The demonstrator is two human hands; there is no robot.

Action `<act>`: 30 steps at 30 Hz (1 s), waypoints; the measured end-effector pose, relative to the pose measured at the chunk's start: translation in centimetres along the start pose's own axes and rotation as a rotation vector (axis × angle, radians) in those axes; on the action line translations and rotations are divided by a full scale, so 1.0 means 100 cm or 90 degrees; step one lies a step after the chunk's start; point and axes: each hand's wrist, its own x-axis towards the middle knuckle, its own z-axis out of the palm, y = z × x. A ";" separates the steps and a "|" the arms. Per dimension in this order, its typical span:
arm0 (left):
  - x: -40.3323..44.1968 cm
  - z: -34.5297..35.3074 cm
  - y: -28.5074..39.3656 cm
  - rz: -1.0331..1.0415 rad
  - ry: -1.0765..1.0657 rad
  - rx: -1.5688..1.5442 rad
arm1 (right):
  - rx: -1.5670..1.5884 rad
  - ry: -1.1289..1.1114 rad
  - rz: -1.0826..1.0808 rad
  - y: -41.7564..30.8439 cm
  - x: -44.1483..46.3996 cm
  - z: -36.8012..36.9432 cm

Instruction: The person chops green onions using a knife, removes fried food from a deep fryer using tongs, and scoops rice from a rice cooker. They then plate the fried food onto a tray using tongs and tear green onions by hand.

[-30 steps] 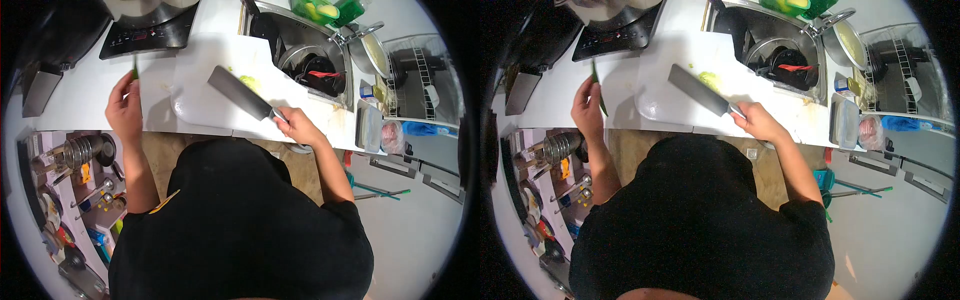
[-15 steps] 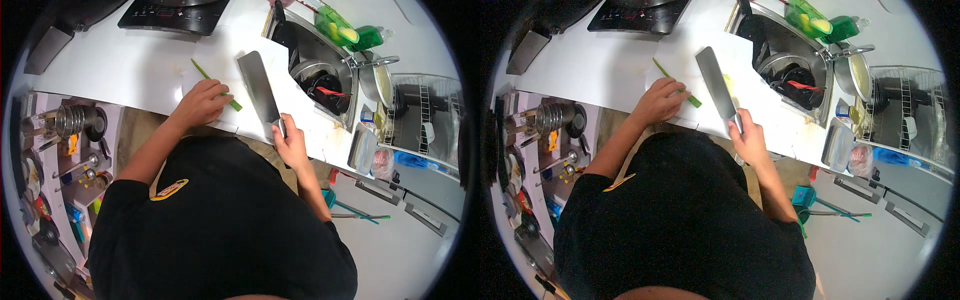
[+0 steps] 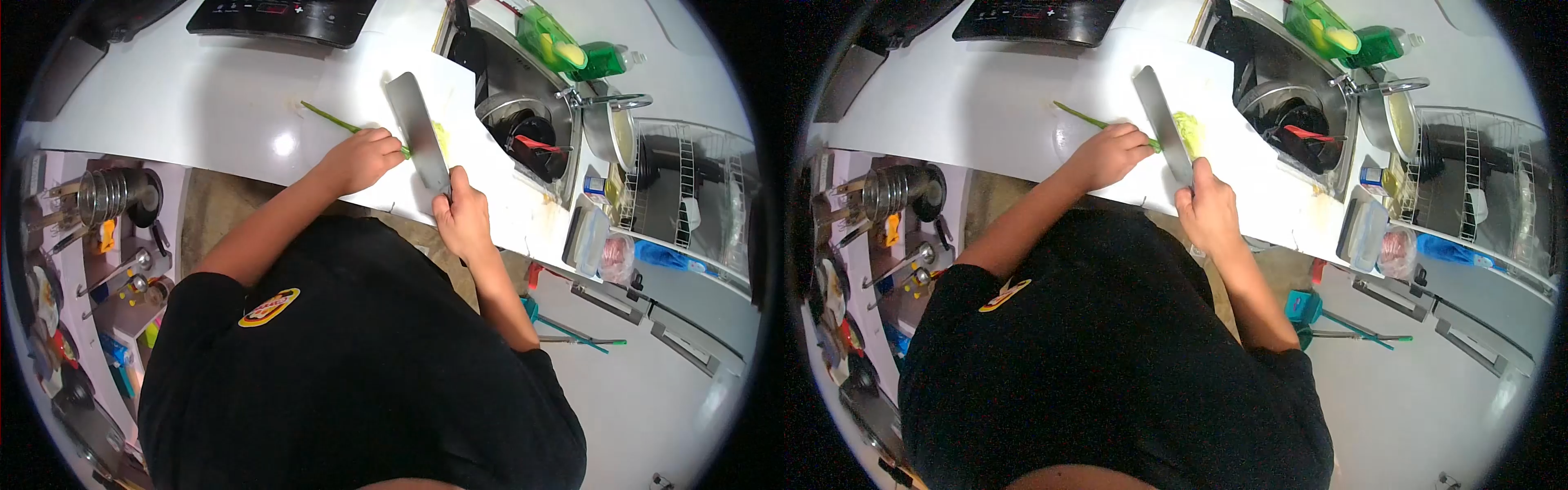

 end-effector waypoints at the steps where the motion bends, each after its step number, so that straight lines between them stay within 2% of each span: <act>1: -0.001 0.000 0.001 -0.015 0.001 -0.020 | -0.008 -0.024 0.023 -0.001 0.001 0.000; 5: 0.000 0.001 0.002 -0.029 0.023 -0.036 | -0.052 -0.008 0.022 0.002 0.004 0.003; 10: 0.000 -0.008 -0.002 -0.005 -0.030 -0.062 | -0.079 0.021 -0.104 0.008 0.011 0.000; 14: -0.002 -0.005 -0.006 0.027 -0.015 -0.061 | -0.096 0.004 -0.105 0.014 0.004 -0.001; 19: 0.004 -0.005 -0.001 -0.017 -0.042 -0.051 | -0.093 -0.013 -0.050 0.015 0.004 0.001; 24: 0.007 -0.011 -0.010 0.037 -0.056 -0.037 | -0.093 0.014 -0.092 0.017 0.005 -0.002; 26: 0.005 -0.021 -0.013 0.048 -0.128 -0.058 | -0.086 0.014 -0.100 0.018 0.003 -0.003; 30: -0.001 -0.017 -0.013 0.056 -0.121 -0.023 | -0.106 0.002 -0.102 0.019 -0.004 -0.005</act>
